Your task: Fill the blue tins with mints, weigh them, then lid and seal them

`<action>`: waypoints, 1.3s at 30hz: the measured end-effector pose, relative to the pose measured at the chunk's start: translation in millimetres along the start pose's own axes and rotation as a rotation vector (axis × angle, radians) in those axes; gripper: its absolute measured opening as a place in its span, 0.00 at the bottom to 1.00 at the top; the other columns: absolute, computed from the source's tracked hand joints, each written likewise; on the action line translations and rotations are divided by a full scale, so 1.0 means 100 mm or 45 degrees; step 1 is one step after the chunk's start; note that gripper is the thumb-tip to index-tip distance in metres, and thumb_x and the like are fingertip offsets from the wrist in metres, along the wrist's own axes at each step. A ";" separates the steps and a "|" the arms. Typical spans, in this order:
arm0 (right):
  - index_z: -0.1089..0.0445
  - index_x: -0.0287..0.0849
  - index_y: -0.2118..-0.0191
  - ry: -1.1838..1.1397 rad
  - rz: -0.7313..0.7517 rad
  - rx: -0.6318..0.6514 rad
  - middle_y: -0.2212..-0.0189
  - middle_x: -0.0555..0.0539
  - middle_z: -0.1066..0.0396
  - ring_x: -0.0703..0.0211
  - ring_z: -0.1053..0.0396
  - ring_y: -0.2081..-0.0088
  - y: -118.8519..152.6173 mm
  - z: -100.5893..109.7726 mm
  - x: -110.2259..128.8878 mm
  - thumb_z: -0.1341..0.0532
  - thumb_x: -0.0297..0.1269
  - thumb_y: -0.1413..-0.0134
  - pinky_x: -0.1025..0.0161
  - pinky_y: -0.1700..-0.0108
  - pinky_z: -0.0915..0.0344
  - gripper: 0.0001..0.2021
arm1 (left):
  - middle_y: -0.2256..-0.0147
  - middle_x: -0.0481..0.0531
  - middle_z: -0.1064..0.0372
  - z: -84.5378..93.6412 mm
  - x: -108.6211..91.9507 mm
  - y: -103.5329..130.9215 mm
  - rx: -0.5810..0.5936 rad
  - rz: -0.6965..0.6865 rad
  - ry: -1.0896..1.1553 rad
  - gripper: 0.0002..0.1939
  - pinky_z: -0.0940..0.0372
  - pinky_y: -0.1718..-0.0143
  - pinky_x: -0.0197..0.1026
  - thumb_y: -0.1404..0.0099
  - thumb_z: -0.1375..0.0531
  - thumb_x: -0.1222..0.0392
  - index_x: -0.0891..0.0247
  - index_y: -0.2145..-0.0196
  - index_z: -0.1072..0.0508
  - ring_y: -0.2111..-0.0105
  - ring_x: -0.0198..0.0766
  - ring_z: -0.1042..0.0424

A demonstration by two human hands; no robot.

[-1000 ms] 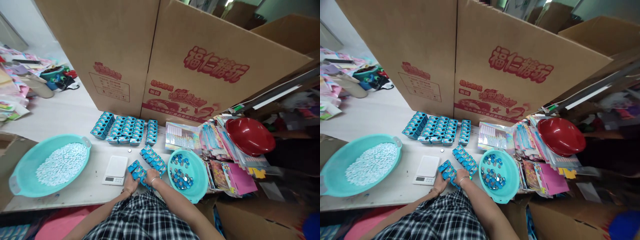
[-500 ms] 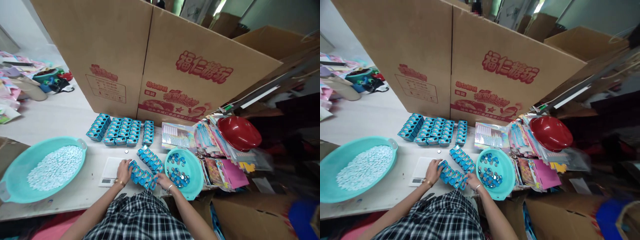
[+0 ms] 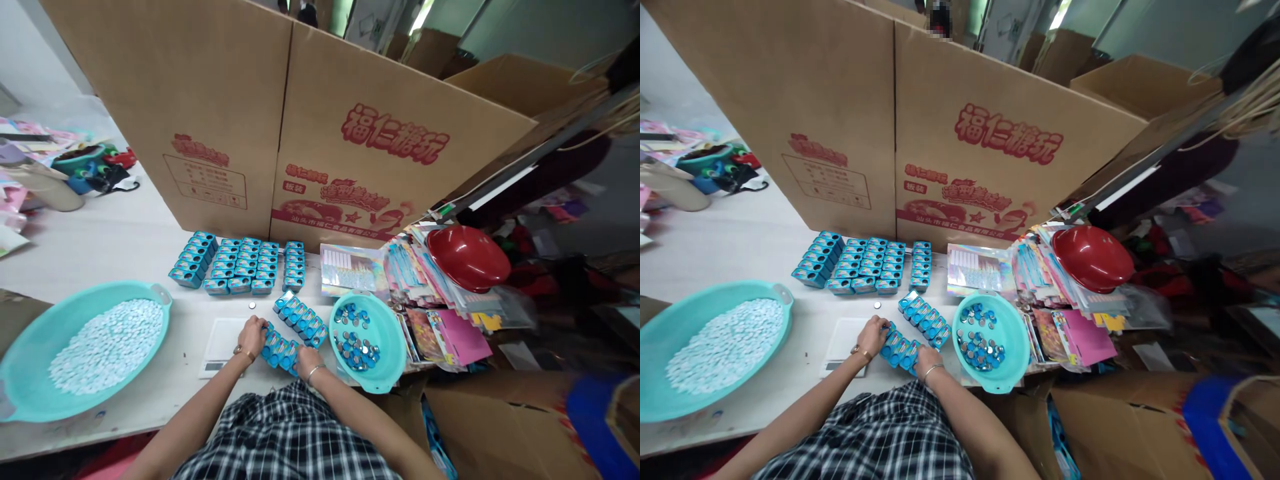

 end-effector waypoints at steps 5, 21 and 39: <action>0.32 0.40 0.72 -0.331 -0.080 -0.085 0.66 0.40 0.25 0.40 0.29 0.55 -0.02 0.03 -0.10 0.28 0.28 0.68 0.52 0.55 0.37 0.14 | 0.61 0.53 0.29 0.02 0.04 -0.09 -0.128 0.027 0.359 0.05 0.37 0.49 0.45 0.41 0.42 0.61 0.59 0.67 0.27 0.55 0.45 0.30; 0.30 0.46 0.63 -2.509 -0.370 -0.117 0.63 0.44 0.24 0.52 0.24 0.59 0.63 0.08 -1.00 0.34 0.33 0.61 0.61 0.70 0.28 0.14 | 0.57 0.54 0.28 0.39 0.72 -0.85 -0.110 0.586 0.444 0.15 0.30 0.58 0.47 0.33 0.41 0.52 0.66 0.55 0.28 0.59 0.39 0.27; 0.32 0.44 0.61 -1.437 -0.204 -0.034 0.59 0.45 0.24 0.56 0.25 0.66 0.12 0.67 -0.80 0.37 0.40 0.66 0.68 0.75 0.39 0.19 | 0.51 0.58 0.33 0.13 0.57 -1.17 0.114 0.228 -0.172 0.15 0.35 0.51 0.52 0.32 0.43 0.55 0.66 0.52 0.31 0.55 0.43 0.30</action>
Point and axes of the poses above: each hand's wrist, its own y-axis away from the middle knuckle, its own z-axis out of the back of the hand, x = y × z, the point moved 2 cm from there along -y, towards the middle knuckle
